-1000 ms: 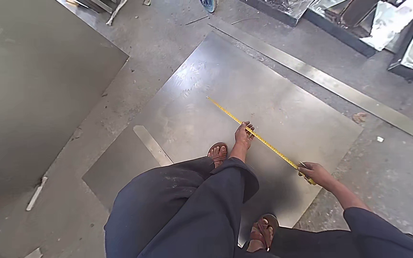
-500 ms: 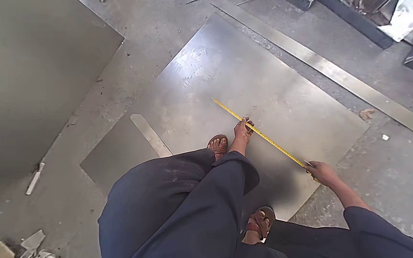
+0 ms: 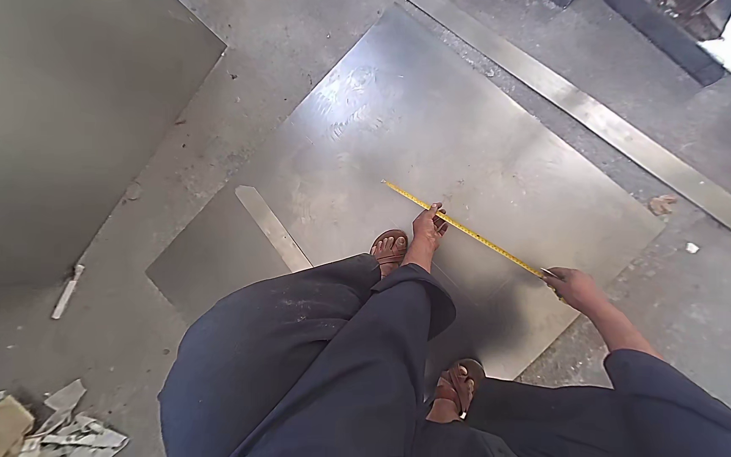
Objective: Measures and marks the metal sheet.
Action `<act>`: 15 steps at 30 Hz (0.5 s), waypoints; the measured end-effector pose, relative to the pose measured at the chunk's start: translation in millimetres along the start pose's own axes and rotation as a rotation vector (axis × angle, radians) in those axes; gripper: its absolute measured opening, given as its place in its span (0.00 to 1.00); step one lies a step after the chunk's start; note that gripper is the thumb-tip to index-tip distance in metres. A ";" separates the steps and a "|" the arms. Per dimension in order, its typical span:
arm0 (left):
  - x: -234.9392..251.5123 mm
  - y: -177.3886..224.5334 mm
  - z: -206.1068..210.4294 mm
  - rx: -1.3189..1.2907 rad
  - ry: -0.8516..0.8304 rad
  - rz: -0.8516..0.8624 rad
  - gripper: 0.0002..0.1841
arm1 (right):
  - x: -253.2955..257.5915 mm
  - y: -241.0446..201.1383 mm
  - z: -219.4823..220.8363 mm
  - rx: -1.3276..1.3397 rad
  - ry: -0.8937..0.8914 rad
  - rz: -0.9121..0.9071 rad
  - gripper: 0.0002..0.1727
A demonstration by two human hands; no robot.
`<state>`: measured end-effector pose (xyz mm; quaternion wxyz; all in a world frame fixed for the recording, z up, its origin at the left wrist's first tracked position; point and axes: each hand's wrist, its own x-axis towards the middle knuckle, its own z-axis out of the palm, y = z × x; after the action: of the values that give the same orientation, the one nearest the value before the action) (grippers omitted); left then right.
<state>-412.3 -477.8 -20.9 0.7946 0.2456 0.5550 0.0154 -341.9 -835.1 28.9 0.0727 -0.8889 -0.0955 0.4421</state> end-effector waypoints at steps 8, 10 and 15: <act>-3.5 32.6 -14.1 -0.055 -0.048 0.043 0.13 | -31.0 4.6 -79.0 -0.212 0.126 -0.021 0.20; -19.1 35.8 -7.4 0.202 -0.082 -0.024 0.19 | -34.4 23.9 -96.4 -0.214 0.203 -0.015 0.18; -42.1 42.2 1.5 0.989 -0.191 0.024 0.25 | -47.5 81.6 -99.2 0.014 0.268 0.094 0.19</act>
<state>-416.7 -453.8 33.5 0.6300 0.5995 0.4177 -0.2630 -282.0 -929.9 107.6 0.0700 -0.9430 -0.0401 0.3229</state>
